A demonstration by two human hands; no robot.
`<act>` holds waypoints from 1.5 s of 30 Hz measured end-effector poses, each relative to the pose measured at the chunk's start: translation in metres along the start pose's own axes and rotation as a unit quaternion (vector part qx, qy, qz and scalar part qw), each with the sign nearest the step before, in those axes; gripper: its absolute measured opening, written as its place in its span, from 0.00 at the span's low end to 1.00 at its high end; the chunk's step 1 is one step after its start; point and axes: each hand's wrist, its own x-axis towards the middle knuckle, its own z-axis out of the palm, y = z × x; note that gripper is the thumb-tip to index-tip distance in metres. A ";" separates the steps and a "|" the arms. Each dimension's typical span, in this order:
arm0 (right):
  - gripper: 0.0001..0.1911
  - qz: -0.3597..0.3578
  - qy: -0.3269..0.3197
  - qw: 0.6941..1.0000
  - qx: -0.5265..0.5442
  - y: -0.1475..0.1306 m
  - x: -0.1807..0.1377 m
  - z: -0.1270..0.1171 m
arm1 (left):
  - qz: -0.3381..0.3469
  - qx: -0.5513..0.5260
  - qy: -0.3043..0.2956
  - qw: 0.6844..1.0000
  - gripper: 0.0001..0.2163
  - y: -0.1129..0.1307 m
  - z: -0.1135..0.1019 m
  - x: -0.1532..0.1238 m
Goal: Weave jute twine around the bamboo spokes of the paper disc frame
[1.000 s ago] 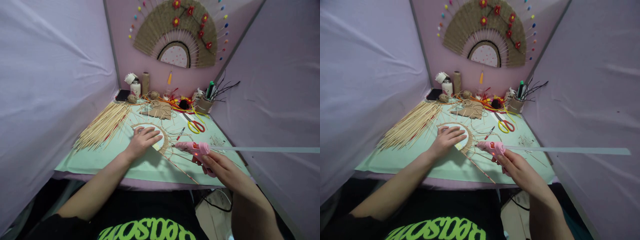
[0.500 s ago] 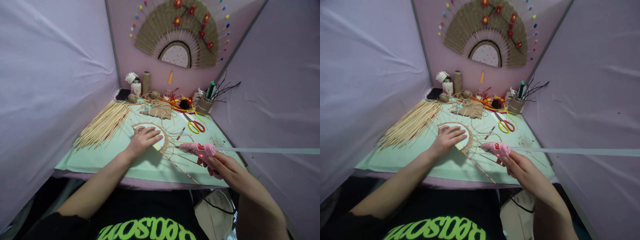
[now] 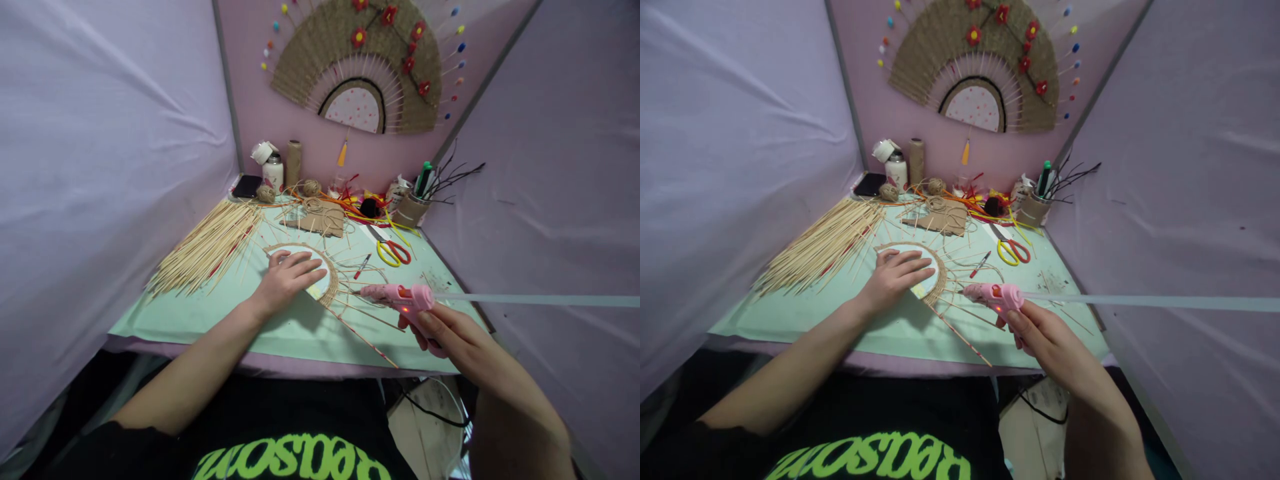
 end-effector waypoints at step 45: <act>0.27 -0.002 -0.002 0.999 -0.034 -0.001 0.000 0.001 | -0.007 -0.008 -0.005 1.000 0.15 0.000 0.000 -0.001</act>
